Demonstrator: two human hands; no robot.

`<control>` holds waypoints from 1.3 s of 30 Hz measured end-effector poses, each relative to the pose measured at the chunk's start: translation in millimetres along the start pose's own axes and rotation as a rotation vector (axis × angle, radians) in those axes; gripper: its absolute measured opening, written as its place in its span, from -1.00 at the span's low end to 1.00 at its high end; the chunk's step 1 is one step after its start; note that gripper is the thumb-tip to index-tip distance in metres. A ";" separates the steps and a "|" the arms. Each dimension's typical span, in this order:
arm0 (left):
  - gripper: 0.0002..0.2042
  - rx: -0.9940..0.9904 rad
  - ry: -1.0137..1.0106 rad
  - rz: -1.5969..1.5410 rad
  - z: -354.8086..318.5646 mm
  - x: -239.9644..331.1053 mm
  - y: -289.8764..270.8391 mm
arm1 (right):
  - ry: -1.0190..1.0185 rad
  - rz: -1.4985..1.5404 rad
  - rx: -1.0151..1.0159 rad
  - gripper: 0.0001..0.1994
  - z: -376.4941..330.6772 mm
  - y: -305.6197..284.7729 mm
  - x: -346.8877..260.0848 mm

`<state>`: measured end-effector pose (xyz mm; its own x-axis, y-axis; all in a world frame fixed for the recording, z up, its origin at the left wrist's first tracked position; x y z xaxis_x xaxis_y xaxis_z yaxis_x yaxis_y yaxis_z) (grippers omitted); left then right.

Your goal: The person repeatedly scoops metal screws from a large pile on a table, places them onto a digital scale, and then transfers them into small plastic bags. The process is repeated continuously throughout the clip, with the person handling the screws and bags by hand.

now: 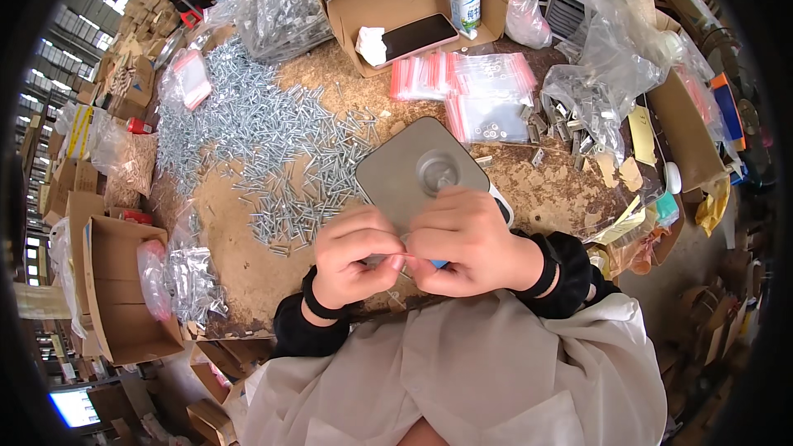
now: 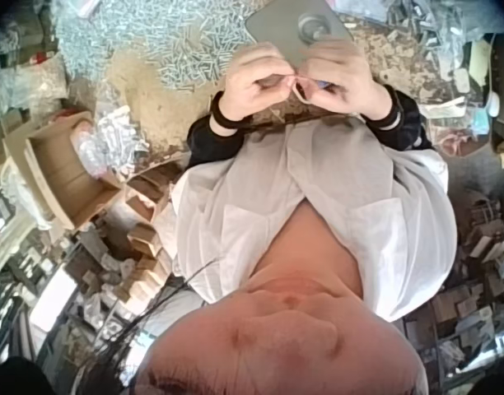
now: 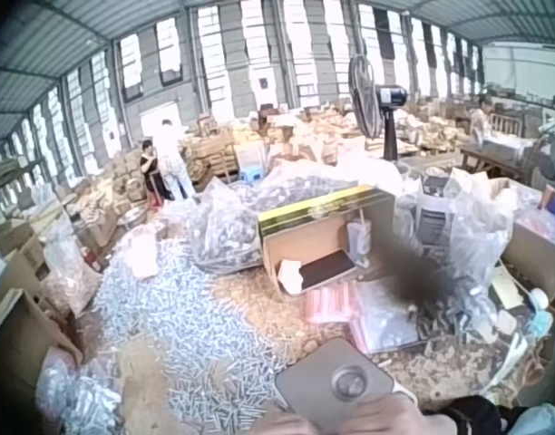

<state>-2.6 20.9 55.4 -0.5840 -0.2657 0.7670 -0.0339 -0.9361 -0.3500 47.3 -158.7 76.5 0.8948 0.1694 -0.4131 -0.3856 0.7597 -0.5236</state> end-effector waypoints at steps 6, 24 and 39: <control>-0.99 0.035 -0.103 -0.163 0.0 -12.3 -9.5 | 0.021 0.148 0.124 -0.90 -2.3 -21.1 -4.0; -0.87 1.276 -0.374 0.670 -175.1 19.0 -217.8 | 0.364 0.169 0.324 -0.88 -53.6 -40.7 10.0; -0.42 -0.176 -0.915 1.033 -60.2 -56.4 -134.2 | 0.530 -0.135 0.046 -0.29 -46.6 -32.0 21.7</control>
<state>-13.9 175.5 26.7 0.3232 -0.9302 0.1741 -0.0578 -0.2030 -0.9775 68.6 -208.5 49.6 0.6949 -0.2619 -0.6697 -0.2543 0.7817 -0.5694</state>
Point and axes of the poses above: each hand's wrist, its own z-axis towards the middle knuckle, its own y-axis out of the palm, x = y × z, the point moved 2 cm from there along z, towards the middle knuckle, and after that the axes turned 8 degrees about -y, right-handed, at the moved point
